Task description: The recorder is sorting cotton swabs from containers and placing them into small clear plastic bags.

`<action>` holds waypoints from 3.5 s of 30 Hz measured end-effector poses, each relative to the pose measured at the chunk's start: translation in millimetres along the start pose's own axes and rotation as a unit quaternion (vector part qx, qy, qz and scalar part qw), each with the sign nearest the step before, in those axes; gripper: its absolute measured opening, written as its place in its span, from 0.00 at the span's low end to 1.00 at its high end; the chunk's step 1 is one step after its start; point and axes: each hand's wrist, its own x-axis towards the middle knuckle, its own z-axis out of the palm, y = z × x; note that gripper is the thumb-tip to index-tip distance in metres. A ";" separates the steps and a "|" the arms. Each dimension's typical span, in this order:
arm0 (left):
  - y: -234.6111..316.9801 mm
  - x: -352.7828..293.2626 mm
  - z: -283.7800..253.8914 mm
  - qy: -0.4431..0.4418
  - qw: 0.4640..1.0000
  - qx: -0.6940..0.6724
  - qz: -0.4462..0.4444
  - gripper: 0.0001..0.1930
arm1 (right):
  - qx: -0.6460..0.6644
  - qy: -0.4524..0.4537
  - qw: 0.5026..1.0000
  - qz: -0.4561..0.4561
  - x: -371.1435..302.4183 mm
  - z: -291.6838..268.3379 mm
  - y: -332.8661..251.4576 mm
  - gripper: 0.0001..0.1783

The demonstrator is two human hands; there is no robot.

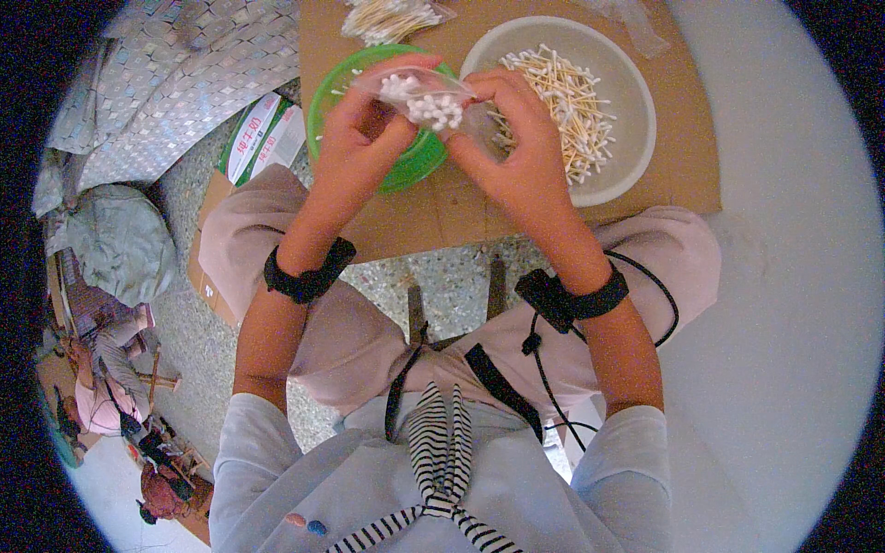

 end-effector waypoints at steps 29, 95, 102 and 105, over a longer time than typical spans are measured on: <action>1.3 -3.3 -2.4 0.037 0.999 0.005 0.034 0.21 | 0.086 -0.023 0.992 0.088 6.1 2.9 -13.9 0.19; 9.1 22.1 4.6 0.207 0.962 0.148 0.097 0.19 | 0.368 0.184 0.893 0.181 28.0 -37.8 10.6 0.34; -18.5 26.4 -25.1 0.133 0.972 0.187 -0.040 0.23 | -0.069 -0.062 0.990 0.109 41.0 -58.2 48.6 0.26; -36.2 22.9 -13.2 0.103 0.975 0.192 -0.037 0.37 | -0.199 -0.148 0.968 0.034 34.3 -50.9 60.5 0.32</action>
